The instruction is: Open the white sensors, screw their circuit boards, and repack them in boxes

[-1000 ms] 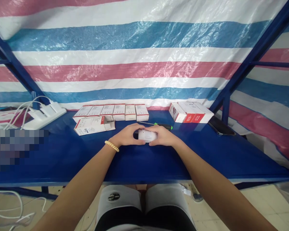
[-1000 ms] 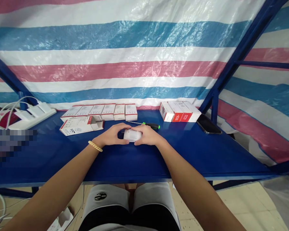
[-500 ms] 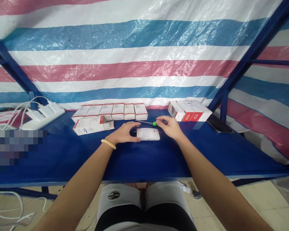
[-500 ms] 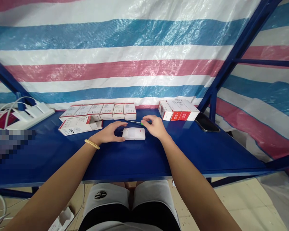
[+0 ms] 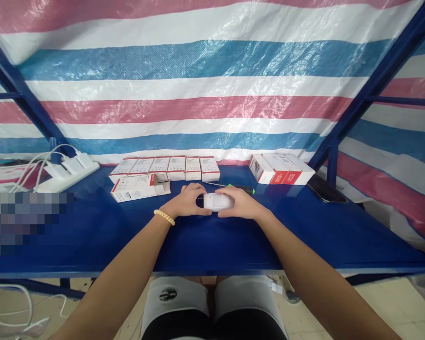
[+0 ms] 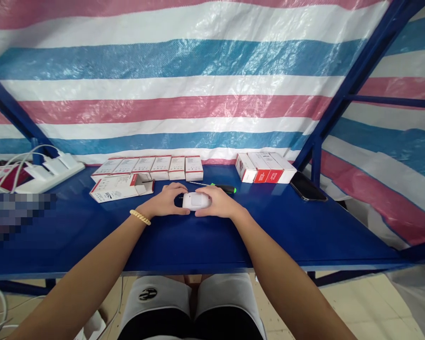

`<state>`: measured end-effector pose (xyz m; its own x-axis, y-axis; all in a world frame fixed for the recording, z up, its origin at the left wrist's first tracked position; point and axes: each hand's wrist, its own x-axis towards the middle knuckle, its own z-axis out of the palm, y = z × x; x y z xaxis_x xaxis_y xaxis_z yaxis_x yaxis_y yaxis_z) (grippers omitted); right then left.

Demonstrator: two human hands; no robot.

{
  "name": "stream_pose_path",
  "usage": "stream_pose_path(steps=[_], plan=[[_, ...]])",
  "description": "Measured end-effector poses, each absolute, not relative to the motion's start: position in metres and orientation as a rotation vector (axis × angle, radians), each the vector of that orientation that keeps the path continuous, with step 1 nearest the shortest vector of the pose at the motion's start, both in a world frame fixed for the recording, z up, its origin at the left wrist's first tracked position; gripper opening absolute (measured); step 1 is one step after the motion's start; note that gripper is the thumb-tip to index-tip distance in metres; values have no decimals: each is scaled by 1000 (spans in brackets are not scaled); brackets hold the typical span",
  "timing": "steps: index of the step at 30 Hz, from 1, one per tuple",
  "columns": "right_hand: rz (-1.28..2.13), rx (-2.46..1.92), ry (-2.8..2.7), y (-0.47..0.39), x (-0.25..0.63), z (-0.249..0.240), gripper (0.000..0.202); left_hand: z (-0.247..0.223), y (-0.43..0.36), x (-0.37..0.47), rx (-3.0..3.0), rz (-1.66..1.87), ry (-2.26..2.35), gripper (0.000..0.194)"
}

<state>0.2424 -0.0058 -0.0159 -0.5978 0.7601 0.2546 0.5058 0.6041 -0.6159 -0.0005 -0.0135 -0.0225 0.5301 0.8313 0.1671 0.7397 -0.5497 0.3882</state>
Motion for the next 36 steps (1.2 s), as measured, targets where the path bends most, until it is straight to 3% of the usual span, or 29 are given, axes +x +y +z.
stream_pose_path(steps=[6, 10, 12, 15, 19, 26, 31, 36], plan=[[598, -1047, -2296, -5, 244, -17, 75, -4, -19, -6, 2566, 795, 1466, 56], [677, -1006, -2082, -2, 248, -16, 65, 14, -17, -28, 2301, 1112, 2160, 41], [759, -994, -1949, 0, 250, -16, 63, 20, -15, -45, 1992, 1046, 2551, 44], [869, -977, -1793, 4, 252, -17, 60, 24, -14, -68, 1723, 747, 2737, 58], [982, -964, -1662, 7, 253, -18, 51, 29, -17, -74, 1724, 409, 2637, 78], [1067, -1007, -1479, 13, 250, -22, 56, 36, -30, -35, 2200, 219, 2182, 68], [927, -1050, -1452, 19, 250, -25, 68, 25, -33, -21, 2447, 338, 1700, 75], [1061, -980, -1287, 19, 245, -20, 72, 25, -39, -5, 2728, 526, 1575, 77]])
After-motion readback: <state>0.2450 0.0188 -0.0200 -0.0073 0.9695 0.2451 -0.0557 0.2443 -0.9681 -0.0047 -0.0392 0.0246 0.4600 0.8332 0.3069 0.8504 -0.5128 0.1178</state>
